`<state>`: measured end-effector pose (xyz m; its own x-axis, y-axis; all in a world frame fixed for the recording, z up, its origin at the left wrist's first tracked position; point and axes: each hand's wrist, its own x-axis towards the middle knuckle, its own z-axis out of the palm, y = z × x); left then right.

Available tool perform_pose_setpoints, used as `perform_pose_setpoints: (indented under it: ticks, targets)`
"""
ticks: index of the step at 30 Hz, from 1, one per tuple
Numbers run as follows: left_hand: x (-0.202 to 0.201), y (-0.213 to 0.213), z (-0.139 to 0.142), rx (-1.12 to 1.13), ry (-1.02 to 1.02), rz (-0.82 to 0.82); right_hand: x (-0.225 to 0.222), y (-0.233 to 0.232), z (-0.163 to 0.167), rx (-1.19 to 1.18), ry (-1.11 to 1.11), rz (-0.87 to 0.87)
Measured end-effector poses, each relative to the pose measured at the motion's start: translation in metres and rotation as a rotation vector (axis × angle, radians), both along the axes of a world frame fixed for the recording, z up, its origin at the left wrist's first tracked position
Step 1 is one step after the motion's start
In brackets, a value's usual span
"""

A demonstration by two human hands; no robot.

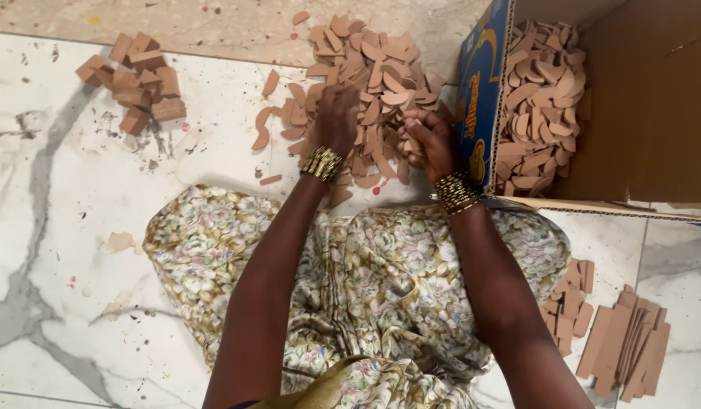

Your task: The person sits on the floor and sorts through a pile of small wooden cutout pieces, picking up individual pieces by hand and placing selected ones into an open cardboard box beside the pile, occasionally tossing pieces back onto the pile.

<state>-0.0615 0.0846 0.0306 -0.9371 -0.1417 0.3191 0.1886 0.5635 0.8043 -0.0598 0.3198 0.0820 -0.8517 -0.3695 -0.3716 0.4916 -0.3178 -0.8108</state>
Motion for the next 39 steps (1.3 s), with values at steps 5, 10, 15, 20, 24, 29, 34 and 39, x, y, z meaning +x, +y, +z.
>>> perform_pose_setpoints:
  ticks: [5,10,15,20,24,29,34,39]
  targets:
    - [-0.030,0.019,0.003,-0.511,0.005,-0.031,-0.003,-0.005,-0.006,0.048,0.004,-0.029]
    - [-0.030,-0.007,0.014,-0.256,-0.034,0.008,-0.006,-0.004,-0.008,0.049,0.015,0.003]
    - [-0.009,-0.012,0.052,0.114,-0.166,-0.027,-0.004,-0.021,0.003,0.076,0.039,0.122]
    - [0.011,0.016,0.070,0.017,0.056,-0.258,0.011,-0.039,0.013,-0.319,-0.131,0.126]
    - [0.023,-0.013,0.052,-0.055,-0.098,-0.136,0.017,-0.027,0.012,-0.189,-0.033,0.059]
    - [0.078,-0.042,0.022,-0.427,-0.454,-0.132,0.015,-0.022,0.013,-0.058,-0.046,0.023]
    - [0.107,-0.027,0.002,-0.562,-0.586,-0.083,0.016,-0.035,0.017,0.079,-0.018,0.024]
    - [0.051,-0.038,0.006,-0.453,-0.282,0.129,0.010,-0.024,0.003,0.057,-0.050,-0.023]
